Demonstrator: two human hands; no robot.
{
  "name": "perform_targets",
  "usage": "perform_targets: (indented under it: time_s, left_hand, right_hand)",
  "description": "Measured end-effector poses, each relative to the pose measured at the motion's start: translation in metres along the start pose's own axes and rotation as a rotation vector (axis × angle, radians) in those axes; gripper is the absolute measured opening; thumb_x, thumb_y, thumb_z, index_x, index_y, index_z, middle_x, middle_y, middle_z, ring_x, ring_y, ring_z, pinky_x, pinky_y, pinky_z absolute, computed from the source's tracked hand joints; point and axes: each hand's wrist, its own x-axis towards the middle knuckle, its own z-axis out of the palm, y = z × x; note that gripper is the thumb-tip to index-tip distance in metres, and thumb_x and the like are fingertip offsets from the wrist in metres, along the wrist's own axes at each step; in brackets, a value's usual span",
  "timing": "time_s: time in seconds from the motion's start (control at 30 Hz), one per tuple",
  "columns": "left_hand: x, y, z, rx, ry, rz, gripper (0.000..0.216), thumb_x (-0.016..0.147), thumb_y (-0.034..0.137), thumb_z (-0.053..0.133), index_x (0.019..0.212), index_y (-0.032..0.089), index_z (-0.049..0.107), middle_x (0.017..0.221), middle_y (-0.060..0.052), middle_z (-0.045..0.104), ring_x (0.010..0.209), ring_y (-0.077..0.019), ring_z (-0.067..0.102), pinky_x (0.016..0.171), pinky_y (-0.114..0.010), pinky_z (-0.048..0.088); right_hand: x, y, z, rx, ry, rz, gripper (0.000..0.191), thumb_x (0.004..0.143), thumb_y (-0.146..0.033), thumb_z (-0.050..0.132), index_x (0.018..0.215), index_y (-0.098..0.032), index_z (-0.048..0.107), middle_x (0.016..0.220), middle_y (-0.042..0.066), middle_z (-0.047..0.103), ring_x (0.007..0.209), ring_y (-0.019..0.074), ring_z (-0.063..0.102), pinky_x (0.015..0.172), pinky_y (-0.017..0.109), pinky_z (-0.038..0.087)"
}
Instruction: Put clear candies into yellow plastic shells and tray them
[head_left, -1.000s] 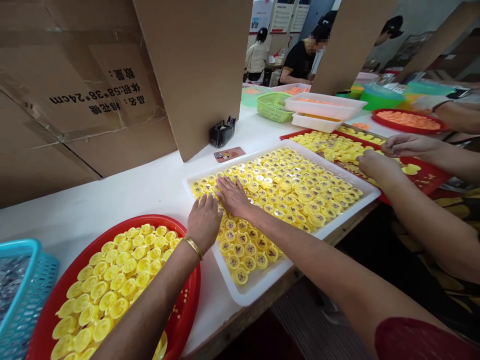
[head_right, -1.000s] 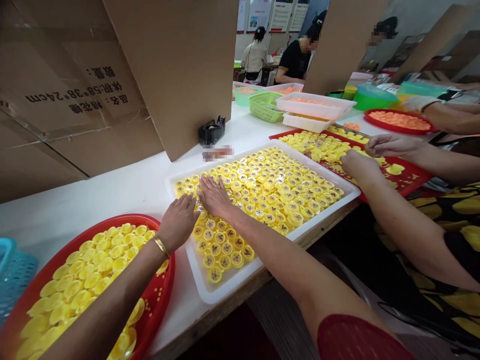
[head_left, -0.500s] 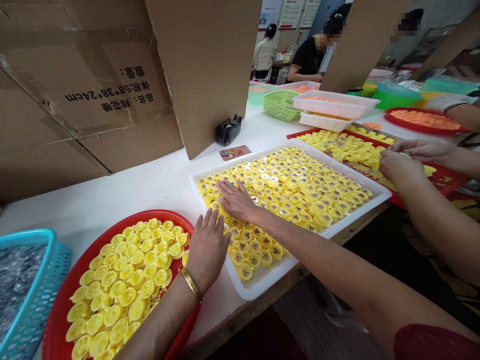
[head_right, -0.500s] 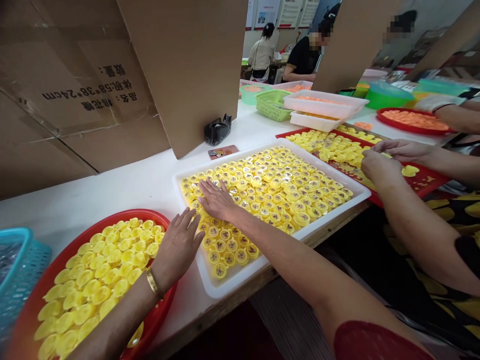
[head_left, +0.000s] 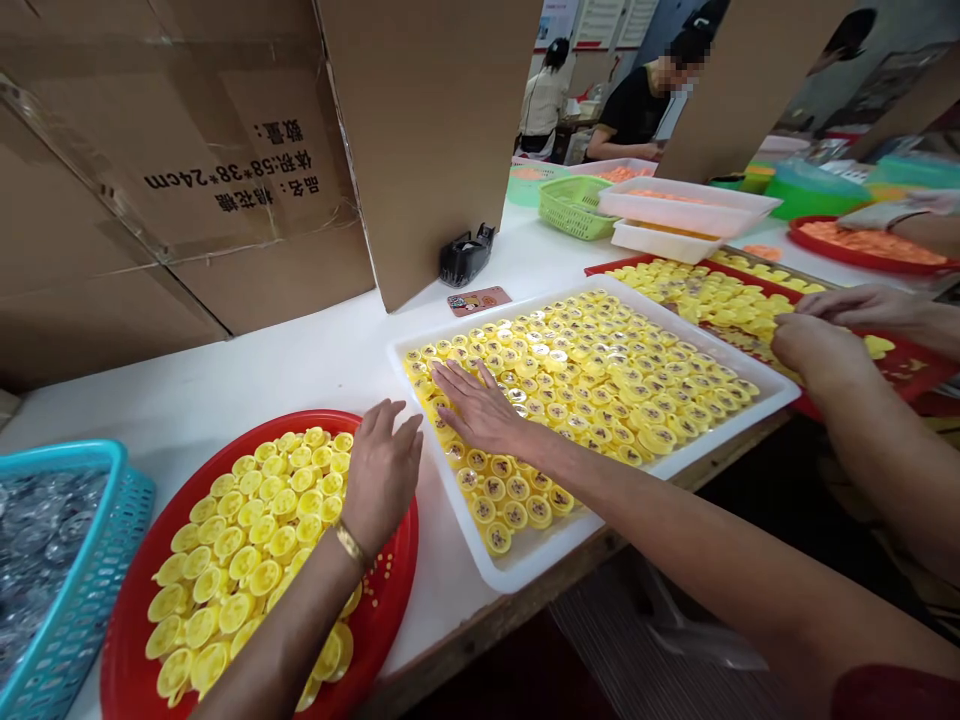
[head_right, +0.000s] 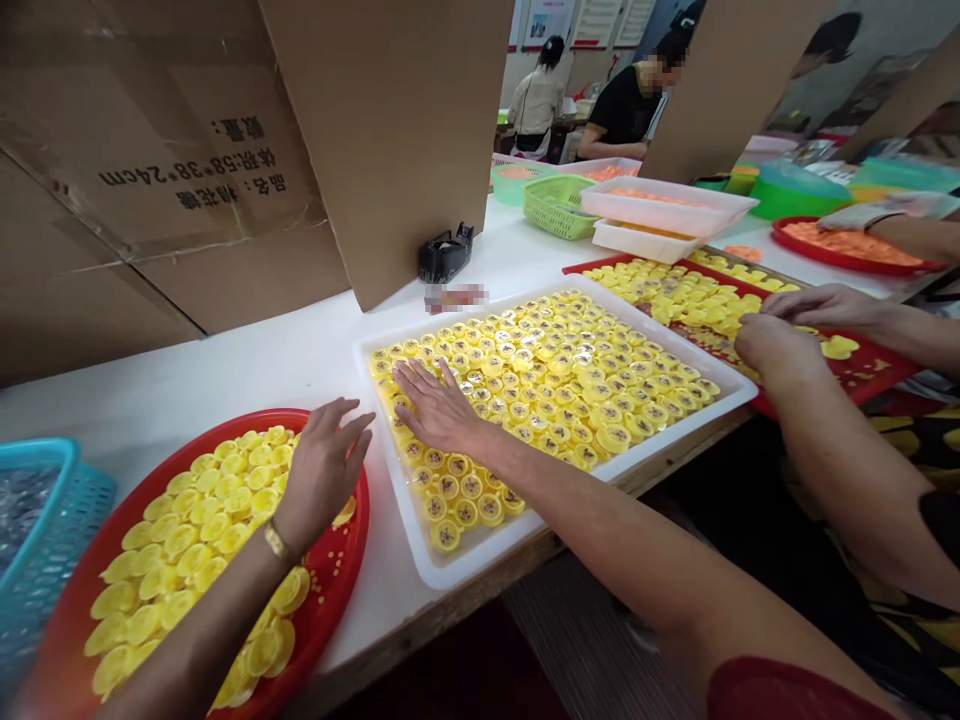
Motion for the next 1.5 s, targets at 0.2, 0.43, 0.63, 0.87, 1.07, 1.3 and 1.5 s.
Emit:
perform_targets:
  time_s: [0.2,0.43,0.63,0.87,1.07,1.3,1.5]
  left_hand:
    - [0.065,-0.007,0.014,0.125,-0.151,-0.076,0.023,0.087,0.027,0.053,0.094,0.019,0.074,0.102,-0.012,0.065,0.104,-0.0306,0.050,0.085,-0.044,0.044]
    - [0.093,-0.002,0.035,0.256,-0.331,-0.029,0.020,0.082,0.030,0.057,0.075,0.019,0.073,0.086,-0.013,0.066,0.099,-0.0328,0.050,0.081,-0.047,0.036]
    - [0.090,-0.003,0.032,0.250,-0.317,0.004,0.018,0.082,0.026,0.056,0.090,0.022,0.072,0.093,-0.012,0.065,0.101,-0.0317,0.048,0.081,-0.045,0.034]
    - [0.087,0.001,0.031,0.248,-0.332,0.066,0.020,0.081,0.026,0.057,0.096,0.024,0.071,0.091,-0.011,0.064,0.100,-0.0310,0.048,0.081,-0.045,0.033]
    - [0.087,0.001,0.032,0.251,-0.321,0.054,0.023,0.083,0.026,0.054,0.100,0.022,0.070,0.093,-0.012,0.064,0.100,-0.0313,0.049,0.081,-0.045,0.033]
    - [0.065,0.007,0.019,0.179,-0.222,-0.017,0.023,0.087,0.032,0.052,0.094,0.025,0.073,0.094,-0.009,0.063,0.096,-0.0293,0.050,0.079,-0.043,0.036]
    - [0.039,0.013,0.008,0.058,-0.180,-0.034,0.021,0.089,0.034,0.053,0.093,0.028,0.073,0.101,-0.007,0.065,0.097,-0.0269,0.052,0.077,-0.042,0.037]
  right_hand:
    - [-0.005,0.002,0.001,-0.011,-0.024,0.016,0.073,0.094,-0.058,0.023,0.150,-0.011,0.019,0.157,0.011,0.019,0.146,0.0260,0.009,0.116,0.055,0.001]
    - [-0.004,0.003,0.004,0.014,-0.044,0.052,0.075,0.094,-0.059,0.022,0.150,-0.010,0.017,0.157,0.012,0.018,0.147,0.0259,0.007,0.115,0.057,0.004]
    - [-0.001,0.003,0.008,0.028,-0.039,0.059,0.074,0.095,-0.059,0.019,0.150,-0.010,0.019,0.157,0.011,0.018,0.146,0.0267,0.007,0.116,0.056,0.003]
    - [0.003,0.003,0.010,0.014,-0.045,0.087,0.074,0.094,-0.059,0.021,0.149,-0.009,0.020,0.157,0.012,0.017,0.146,0.0270,0.009,0.116,0.057,0.001]
    - [0.004,0.003,0.011,0.012,-0.030,0.088,0.073,0.095,-0.058,0.021,0.150,-0.010,0.020,0.157,0.011,0.019,0.146,0.0267,0.011,0.116,0.056,0.000]
    - [0.004,0.003,0.010,0.017,-0.038,0.067,0.071,0.095,-0.056,0.022,0.150,-0.011,0.019,0.158,0.010,0.018,0.146,0.0277,0.011,0.116,0.058,0.004]
    - [0.001,0.004,0.006,0.010,-0.042,0.040,0.071,0.096,-0.054,0.025,0.149,-0.009,0.018,0.158,0.011,0.013,0.146,0.0280,0.010,0.116,0.055,0.006]
